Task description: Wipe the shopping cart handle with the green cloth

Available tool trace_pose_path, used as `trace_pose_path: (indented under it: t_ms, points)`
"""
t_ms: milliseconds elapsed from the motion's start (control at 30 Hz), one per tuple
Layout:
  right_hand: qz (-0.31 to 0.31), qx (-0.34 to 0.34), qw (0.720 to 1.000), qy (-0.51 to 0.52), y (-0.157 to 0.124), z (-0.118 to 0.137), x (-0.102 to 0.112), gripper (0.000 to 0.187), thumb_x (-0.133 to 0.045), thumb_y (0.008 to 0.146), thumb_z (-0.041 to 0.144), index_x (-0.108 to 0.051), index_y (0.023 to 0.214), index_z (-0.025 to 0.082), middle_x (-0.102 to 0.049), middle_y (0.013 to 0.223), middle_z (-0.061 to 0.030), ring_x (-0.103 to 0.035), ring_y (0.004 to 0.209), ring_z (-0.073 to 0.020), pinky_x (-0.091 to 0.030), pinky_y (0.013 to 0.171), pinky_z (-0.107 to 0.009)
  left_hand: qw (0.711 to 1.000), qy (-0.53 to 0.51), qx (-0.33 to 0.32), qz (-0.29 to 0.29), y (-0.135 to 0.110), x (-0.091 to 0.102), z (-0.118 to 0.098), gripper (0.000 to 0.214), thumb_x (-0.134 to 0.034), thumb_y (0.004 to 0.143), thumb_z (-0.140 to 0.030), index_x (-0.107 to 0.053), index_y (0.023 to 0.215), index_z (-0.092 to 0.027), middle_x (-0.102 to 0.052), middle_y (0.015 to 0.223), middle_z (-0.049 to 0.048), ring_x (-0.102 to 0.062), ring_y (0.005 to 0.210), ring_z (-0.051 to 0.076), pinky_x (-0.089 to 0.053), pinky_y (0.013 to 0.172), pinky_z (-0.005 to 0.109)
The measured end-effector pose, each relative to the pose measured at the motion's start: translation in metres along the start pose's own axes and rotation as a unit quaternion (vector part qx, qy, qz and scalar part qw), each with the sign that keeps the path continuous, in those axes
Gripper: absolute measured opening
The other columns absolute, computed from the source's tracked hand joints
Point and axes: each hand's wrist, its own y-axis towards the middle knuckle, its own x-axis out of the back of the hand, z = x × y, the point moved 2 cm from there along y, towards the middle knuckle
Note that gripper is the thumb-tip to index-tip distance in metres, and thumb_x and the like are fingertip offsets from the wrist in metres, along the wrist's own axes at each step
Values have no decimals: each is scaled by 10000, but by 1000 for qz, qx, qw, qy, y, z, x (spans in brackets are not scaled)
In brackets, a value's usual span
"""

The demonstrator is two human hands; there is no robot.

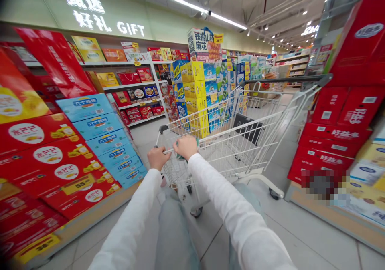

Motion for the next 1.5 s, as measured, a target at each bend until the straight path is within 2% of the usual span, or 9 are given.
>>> trace_pose_path:
  t_ms: [200, 467, 733, 867, 1067, 1167, 1300, 1367, 1500]
  points:
    - [0, 28, 999, 17, 0, 22, -10, 341, -401, 870, 374, -680, 897, 179, -671, 908, -100, -557, 906, -228, -379, 738, -312, 1000, 7, -12, 3, 2, -2, 2, 269, -495, 715, -377, -680, 675, -185, -640, 645, 97, -577, 716, 226, -304, 612, 287]
    - [21, 91, 996, -12, -4, -30, 9, 354, -389, 884, 413, -639, 991, 187, -641, 965, -105, -526, 959, -218, -369, 735, -284, 997, 19, -74, 20, 7, 0, 6, 369, -464, 764, -467, -671, 666, -178, -635, 619, 96, -588, 713, 235, -317, 616, 290]
    - [2, -12, 1000, -15, -4, -8, 3, 348, -390, 858, 380, -673, 910, 184, -666, 943, -113, -566, 939, -239, -401, 744, -320, 999, 21, -28, 21, 5, 0, 0, 416, -394, 799, -463, -677, 695, -176, -630, 651, 116, -580, 735, 248, -305, 609, 295]
    - [68, -53, 996, 3, 13, -1, 4, 381, -424, 823, 400, -694, 923, 150, -688, 920, -141, -619, 901, -250, -435, 725, -324, 999, 20, -14, 25, 6, 2, -1, 440, -385, 792, -486, -682, 721, -170, -632, 671, 125, -579, 748, 259, -289, 598, 292]
    - [223, -113, 968, 31, 45, -9, 13, 448, -544, 738, 427, -668, 1060, 141, -655, 1113, -146, -607, 1025, -262, -465, 774, -324, 999, 22, -7, 29, 3, 10, -4, 449, -375, 786, -495, -680, 719, -173, -631, 674, 126, -580, 758, 263, -272, 588, 293]
    - [151, -100, 983, 25, 31, 1, 14, 376, -470, 807, 387, -680, 999, 142, -680, 1038, -136, -624, 971, -247, -468, 758, -332, 999, 22, -1, 32, 3, 12, -5, 446, -394, 764, -499, -689, 754, -165, -635, 690, 130, -577, 765, 268, -272, 590, 294]
    - [36, 38, 999, 6, 5, 24, 9, 399, -376, 877, 377, -672, 971, 127, -681, 986, -144, -603, 985, -245, -449, 806, -360, 999, 21, 16, 26, 6, 9, -4, 463, -374, 766, -460, -703, 872, -150, -642, 724, 141, -572, 782, 271, -274, 599, 295]
    - [60, 37, 997, 12, 8, 27, 6, 383, -381, 873, 355, -672, 968, 126, -683, 979, -135, -607, 973, -242, -449, 805, -356, 999, 25, 17, 27, 7, 8, -4, 464, -384, 752, -443, -701, 920, -149, -644, 739, 142, -570, 785, 270, -273, 598, 295]
    - [196, -27, 978, 65, 35, 22, 8, 411, -497, 793, 426, -663, 1008, 117, -668, 1064, -132, -610, 986, -238, -465, 775, -314, 999, 32, 10, 42, 8, 11, -5, 453, -426, 710, -414, -695, 960, -148, -646, 755, 138, -563, 783, 265, -273, 596, 291]
